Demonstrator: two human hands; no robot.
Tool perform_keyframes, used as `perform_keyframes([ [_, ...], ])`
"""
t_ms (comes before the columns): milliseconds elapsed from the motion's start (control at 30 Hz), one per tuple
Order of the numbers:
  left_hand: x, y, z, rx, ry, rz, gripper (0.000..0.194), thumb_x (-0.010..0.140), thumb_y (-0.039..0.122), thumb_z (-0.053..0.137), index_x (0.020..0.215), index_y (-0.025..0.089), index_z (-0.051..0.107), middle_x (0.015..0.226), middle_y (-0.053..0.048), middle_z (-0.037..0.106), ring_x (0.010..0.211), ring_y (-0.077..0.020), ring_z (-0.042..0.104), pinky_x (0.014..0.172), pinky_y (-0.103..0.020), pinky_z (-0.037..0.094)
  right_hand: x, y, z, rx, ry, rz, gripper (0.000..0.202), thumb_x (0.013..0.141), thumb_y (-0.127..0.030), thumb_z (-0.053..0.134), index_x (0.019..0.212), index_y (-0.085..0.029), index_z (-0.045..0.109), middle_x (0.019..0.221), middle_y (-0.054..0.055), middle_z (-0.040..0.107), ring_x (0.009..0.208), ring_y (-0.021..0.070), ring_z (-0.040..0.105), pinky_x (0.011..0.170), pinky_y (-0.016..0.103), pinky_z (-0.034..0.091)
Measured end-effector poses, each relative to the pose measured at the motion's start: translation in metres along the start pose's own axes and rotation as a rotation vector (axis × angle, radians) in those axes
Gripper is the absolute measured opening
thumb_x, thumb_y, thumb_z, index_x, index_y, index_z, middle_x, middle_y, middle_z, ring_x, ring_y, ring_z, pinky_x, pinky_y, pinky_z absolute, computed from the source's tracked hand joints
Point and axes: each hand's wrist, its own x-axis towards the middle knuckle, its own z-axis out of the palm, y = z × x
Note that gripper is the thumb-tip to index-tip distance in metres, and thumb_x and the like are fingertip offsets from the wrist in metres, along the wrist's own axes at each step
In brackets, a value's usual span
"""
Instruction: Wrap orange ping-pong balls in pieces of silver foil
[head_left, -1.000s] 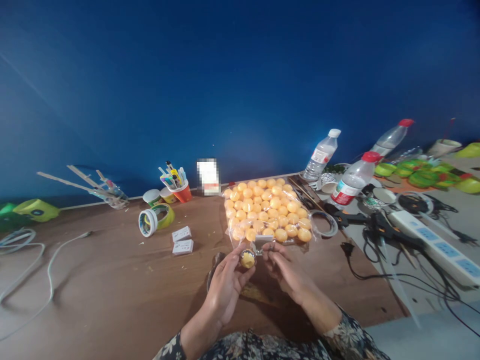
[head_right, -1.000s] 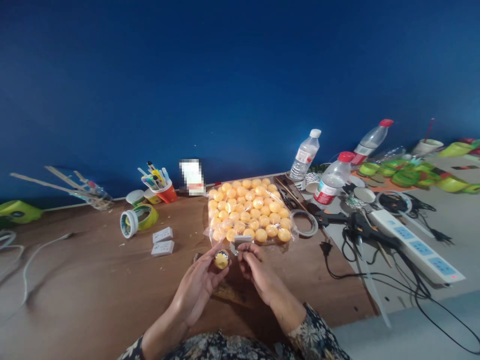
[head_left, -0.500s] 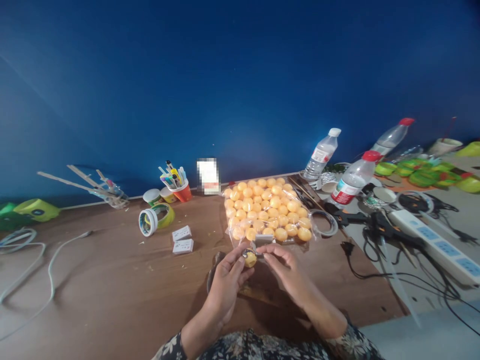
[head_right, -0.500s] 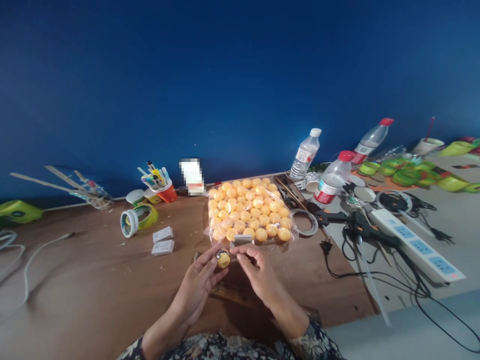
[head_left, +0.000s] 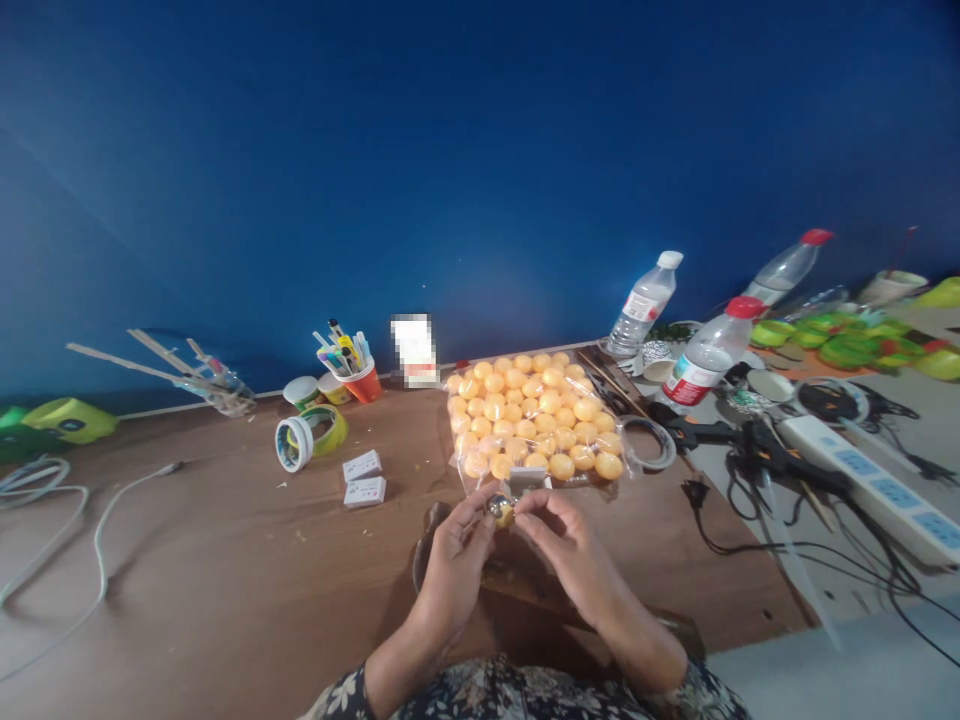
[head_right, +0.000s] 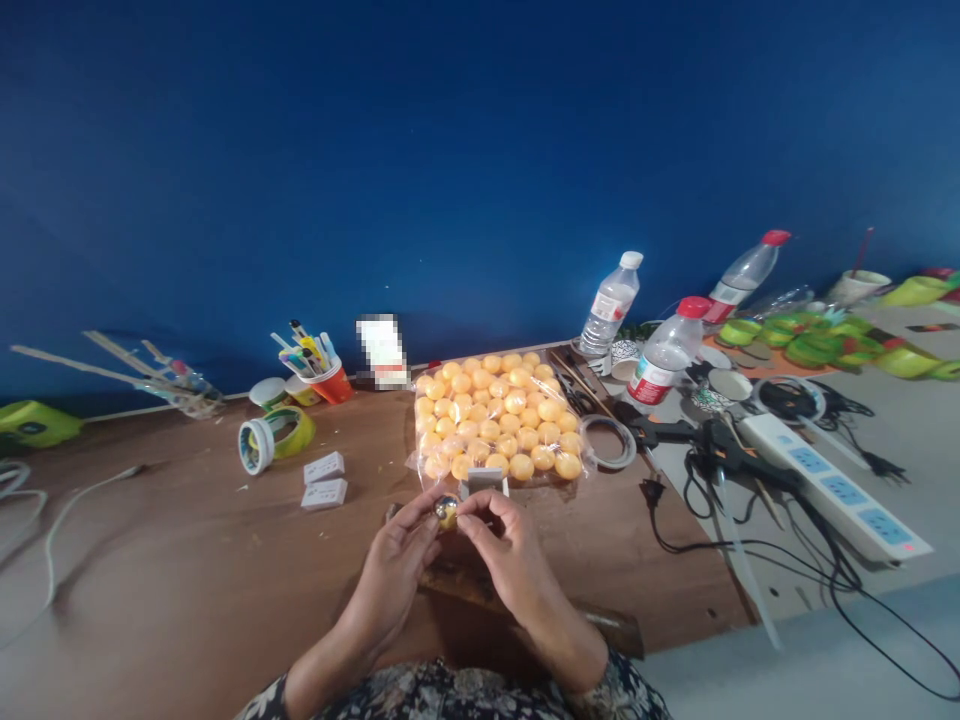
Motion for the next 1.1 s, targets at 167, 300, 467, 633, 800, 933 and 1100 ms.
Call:
perform_keyframes([
  [167, 0.0, -0.001, -0.001, 0.01, -0.018, 0.056, 0.044, 0.078, 0.036, 0.069, 0.119, 0.023, 0.066, 0.124, -0.01, 0.066, 0.117, -0.0269, 0.058, 0.097, -0.037, 0.046, -0.002, 0.006, 0.002, -0.024, 0.015, -0.025, 0.016, 0.082, -0.038, 0.064, 0.082, -0.022, 0.063, 0.077, 0.0, 0.064, 0.071, 0.0174, 0.056, 0.067, 0.027, 0.043],
  [300, -0.001, 0.0, 0.0, 0.054, -0.016, 0.114, 0.039, 0.08, 0.033, 0.066, 0.118, 0.023, 0.066, 0.125, -0.009, 0.066, 0.117, -0.0257, 0.058, 0.1, -0.037, 0.043, -0.002, 0.009, 0.003, -0.028, 0.032, -0.045, 0.017, 0.082, -0.039, 0.065, 0.082, -0.021, 0.064, 0.078, 0.001, 0.064, 0.073, 0.0184, 0.057, 0.069, 0.028, 0.045],
  [467, -0.003, 0.002, 0.001, 0.164, -0.002, 0.213, 0.032, 0.081, 0.027, 0.064, 0.113, 0.023, 0.069, 0.126, -0.009, 0.064, 0.12, -0.0253, 0.056, 0.103, -0.035, 0.04, -0.002, 0.008, 0.003, -0.057, 0.06, -0.075, 0.019, 0.081, -0.04, 0.065, 0.079, -0.022, 0.066, 0.081, 0.002, 0.065, 0.079, 0.0208, 0.059, 0.072, 0.029, 0.045],
  [633, -0.002, 0.004, 0.002, 0.133, 0.011, 0.206, 0.03, 0.079, 0.024, 0.067, 0.109, 0.022, 0.071, 0.118, -0.009, 0.068, 0.115, -0.0258, 0.059, 0.102, -0.035, 0.04, -0.002, 0.009, 0.004, 0.068, 0.035, -0.053, 0.018, 0.077, -0.04, 0.069, 0.076, -0.022, 0.067, 0.09, 0.004, 0.062, 0.088, 0.0227, 0.059, 0.078, 0.031, 0.047],
  [800, -0.002, 0.005, 0.002, 0.157, -0.006, 0.231, 0.03, 0.08, 0.025, 0.066, 0.11, 0.023, 0.071, 0.119, -0.008, 0.068, 0.115, -0.0253, 0.058, 0.103, -0.035, 0.039, 0.0, 0.012, 0.007, 0.293, -0.055, 0.042, 0.018, 0.075, -0.037, 0.072, 0.074, -0.022, 0.063, 0.087, 0.002, 0.062, 0.088, 0.0214, 0.058, 0.082, 0.034, 0.047],
  [933, -0.003, 0.005, 0.001, 0.195, -0.014, 0.239, 0.03, 0.082, 0.027, 0.063, 0.112, 0.024, 0.07, 0.12, -0.009, 0.067, 0.114, -0.0252, 0.059, 0.103, -0.036, 0.039, -0.002, 0.009, 0.008, 0.352, -0.08, 0.073, 0.021, 0.075, -0.04, 0.072, 0.074, -0.021, 0.064, 0.083, 0.002, 0.063, 0.083, 0.0199, 0.058, 0.079, 0.032, 0.047],
  [1100, -0.005, 0.005, 0.002, 0.198, -0.012, 0.234, 0.031, 0.082, 0.028, 0.064, 0.112, 0.023, 0.069, 0.12, -0.009, 0.067, 0.113, -0.0254, 0.059, 0.102, -0.036, 0.04, -0.004, 0.004, 0.009, 0.407, -0.097, 0.079, 0.02, 0.076, -0.039, 0.072, 0.073, -0.021, 0.065, 0.08, 0.0, 0.064, 0.078, 0.0176, 0.058, 0.076, 0.03, 0.046],
])
